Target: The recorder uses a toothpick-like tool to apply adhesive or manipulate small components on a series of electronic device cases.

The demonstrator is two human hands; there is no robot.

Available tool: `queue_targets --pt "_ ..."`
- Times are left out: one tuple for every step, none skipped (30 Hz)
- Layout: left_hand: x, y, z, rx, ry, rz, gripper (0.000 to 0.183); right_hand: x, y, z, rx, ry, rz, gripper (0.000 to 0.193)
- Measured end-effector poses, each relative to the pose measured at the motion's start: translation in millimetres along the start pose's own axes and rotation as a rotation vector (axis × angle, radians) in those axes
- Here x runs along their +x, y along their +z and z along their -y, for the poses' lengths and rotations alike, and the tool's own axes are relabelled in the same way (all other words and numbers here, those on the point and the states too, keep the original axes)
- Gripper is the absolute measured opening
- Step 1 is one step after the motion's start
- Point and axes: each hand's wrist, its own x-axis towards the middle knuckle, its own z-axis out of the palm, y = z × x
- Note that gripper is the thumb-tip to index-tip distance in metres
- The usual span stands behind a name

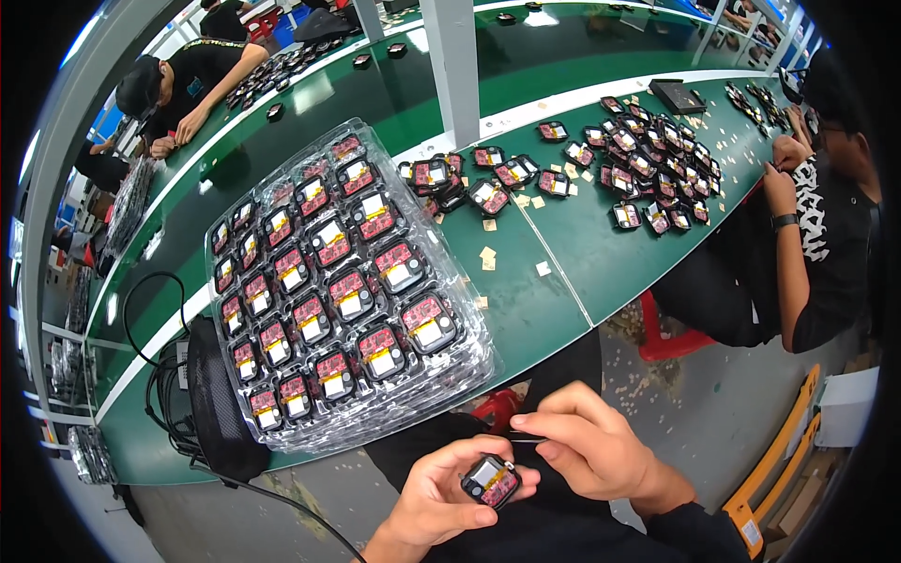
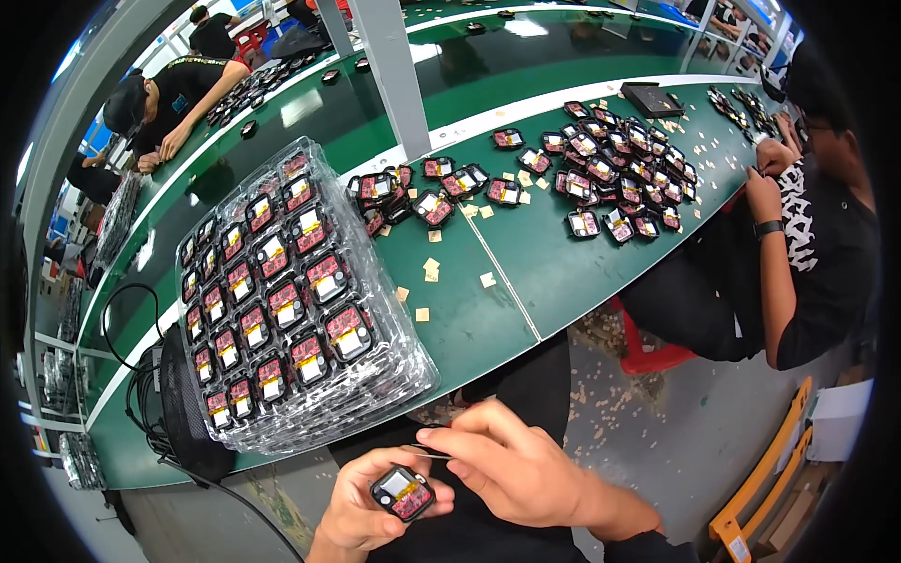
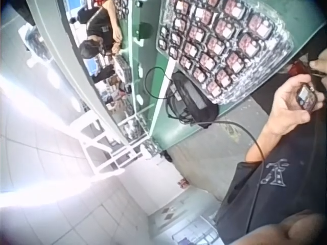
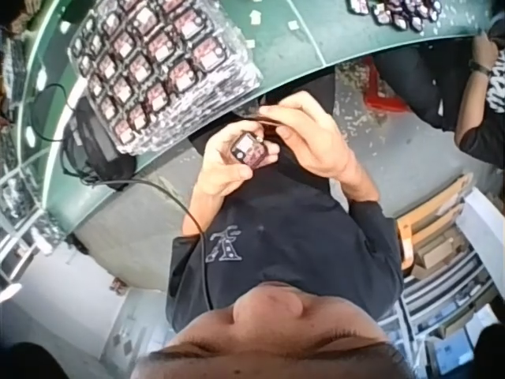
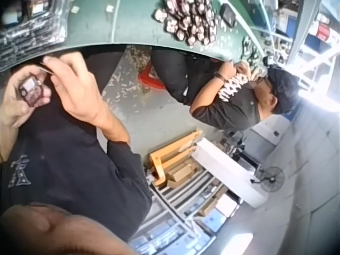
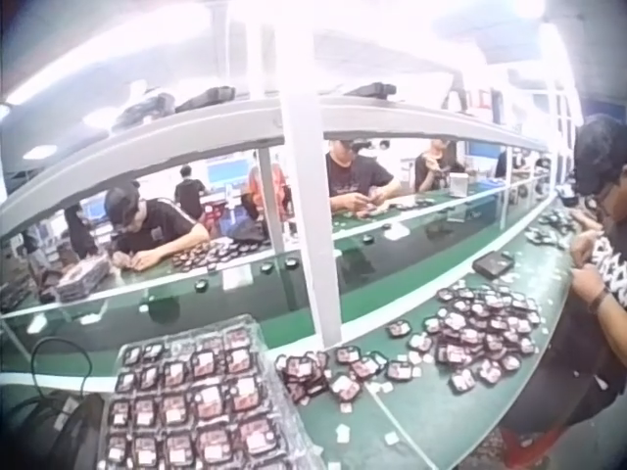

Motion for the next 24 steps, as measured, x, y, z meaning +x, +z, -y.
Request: queue_targets --pt "1.1 -0.6 3.3 0.08 0.089 -0.012 0.068 -1.5 3.3 -0.6 0.002 -0.002 0.006 0.041" --pt "2.1 3.1 4.2 0.105 0.129 -0.054 0.065 -5.8 8.4 -2.3 -0.077 -0.061 -0.082 0.041" --pt "3.6 3.6 5.5 0.101 0.128 -0.054 0.065 -9.6 12.7 -4.0 -0.161 -0.115 -0.174 0.042" --pt "4.7 3.6 6.8 0.121 0.192 -0.068 0.064 -10.5 17.3 -7.4 -0.227 -0.178 -0.241 0.038" --pt "6.2 4.2 8.0 0.14 0.256 -0.082 0.062 -13.2 17.4 -9.4 -0.229 -0.176 -0.239 0.038" --pt "7.1 11.6 6.8 0.144 0.265 -0.134 0.061 -16.2 16.9 -11.4 -0.323 -0.235 -0.225 0.035" --pt "7.5 11.1 7.7 0.142 0.265 -0.137 0.061 -18.6 17.2 -12.9 -0.416 -0.293 -0.211 0.033" --pt "7.9 9.7 8.9 0.206 0.296 -0.149 0.062 -19.9 19.2 -13.7 -0.459 -0.309 -0.216 0.03" --pt "8.2 8.5 9.8 0.27 0.327 -0.161 0.063 -20.4 20.5 -14.3 -0.458 -0.308 -0.215 0.03" --pt "8.0 8.1 10.4 0.27 0.326 -0.162 0.063 -20.9 21.6 -14.6 -0.477 -0.319 -0.222 0.03" --pt "7.9 7.9 11.0 0.314 0.33 -0.195 0.064 -21.5 22.3 -15.1 -0.496 -0.328 -0.23 0.03" --pt "7.5 7.5 11.5 0.359 0.333 -0.229 0.065 -22.4 22.6 -15.8 -0.496 -0.328 -0.229 0.03" --pt "7.1 6.8 12.2 0.358 0.333 -0.229 0.065 -23.3 22.8 -16.6 -0.501 -0.331 -0.229 0.031" --pt "6.4 5.9 13.0 0.36 0.327 -0.234 0.065 -24.0 23.0 -17.2 -0.507 -0.333 -0.229 0.032" --pt "5.9 5.4 13.5 0.361 0.321 -0.238 0.065 -23.9 23.4 -17.2 -0.507 -0.332 -0.228 0.032" --pt "5.8 5.8 13.3 0.361 0.321 -0.239 0.065 -23.1 24.0 -17.2 -0.504 -0.337 -0.234 0.032" --pt "5.9 6.4 12.8 0.358 0.308 -0.206 0.064 -22.5 24.2 -17.3 -0.5 -0.341 -0.239 0.032" --pt "5.8 6.8 12.4 0.355 0.296 -0.173 0.064 -22.3 24.2 -16.9 -0.501 -0.34 -0.238 0.032" --pt "5.5 6.8 12.4 0.354 0.296 -0.174 0.064 -22.1 24.1 -16.5 -0.505 -0.343 -0.233 0.031" --pt "5.4 6.7 12.6 0.358 0.294 -0.173 0.064 -21.7 24.0 -16.1 -0.509 -0.345 -0.228 0.031" --pt "5.3 6.9 13.1 0.362 0.292 -0.171 0.064 -21.6 23.8 -15.4 -0.509 -0.345 -0.227 0.031" --pt "5.2 6.9 13.5 0.361 0.292 -0.172 0.064 -21.1 23.8 -14.6 -0.494 -0.319 -0.215 0.03" --pt "5.2 6.9 13.8 0.351 0.293 -0.186 0.063 -20.6 24.3 -14.0 -0.478 -0.294 -0.202 0.029" --pt "5.6 6.5 13.9 0.34 0.293 -0.198 0.063 -19.7 26.4 -13.8 -0.48 -0.293 -0.202 0.029"
